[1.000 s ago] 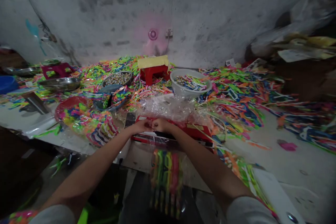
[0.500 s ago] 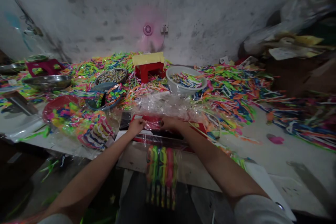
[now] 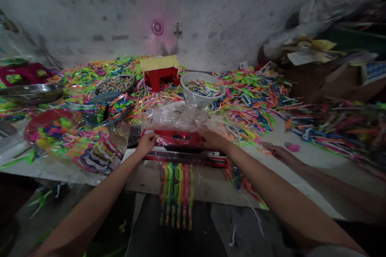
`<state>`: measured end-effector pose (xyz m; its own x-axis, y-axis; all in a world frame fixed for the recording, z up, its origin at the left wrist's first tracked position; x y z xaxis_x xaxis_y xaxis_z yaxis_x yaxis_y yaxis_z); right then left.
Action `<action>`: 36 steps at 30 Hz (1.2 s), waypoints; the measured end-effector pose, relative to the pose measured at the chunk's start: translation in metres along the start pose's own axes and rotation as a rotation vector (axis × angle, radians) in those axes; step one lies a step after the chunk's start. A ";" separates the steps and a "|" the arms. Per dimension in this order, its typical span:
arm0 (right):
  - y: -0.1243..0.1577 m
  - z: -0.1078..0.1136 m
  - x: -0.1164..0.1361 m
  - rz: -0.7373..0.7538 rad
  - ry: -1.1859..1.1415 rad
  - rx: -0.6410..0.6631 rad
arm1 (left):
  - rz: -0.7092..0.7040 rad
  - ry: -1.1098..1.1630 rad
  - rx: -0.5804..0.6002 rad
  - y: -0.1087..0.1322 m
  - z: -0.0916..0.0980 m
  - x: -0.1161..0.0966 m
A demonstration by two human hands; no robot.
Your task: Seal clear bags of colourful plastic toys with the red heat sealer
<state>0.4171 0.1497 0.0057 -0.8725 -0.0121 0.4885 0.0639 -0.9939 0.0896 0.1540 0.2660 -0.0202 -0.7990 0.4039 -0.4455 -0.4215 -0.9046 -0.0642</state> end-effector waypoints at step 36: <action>0.061 -0.108 0.017 0.113 -0.003 -0.235 | -0.155 0.272 -0.148 0.065 -0.025 -0.018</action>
<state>0.3540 0.0770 -0.0740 -0.8647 -0.1241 0.4867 0.0460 -0.9845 -0.1692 0.1516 0.1961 -0.0384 -0.5785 0.5049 -0.6406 -0.4461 -0.8534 -0.2697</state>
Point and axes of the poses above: each hand's wrist, its own y-axis away from the middle knuckle, its own z-axis out of the back of the hand, x = y × z, the point moved 7 cm from there along -y, towards the middle knuckle, and after that the axes turned 15 degrees about -y, right-handed, at the moved point
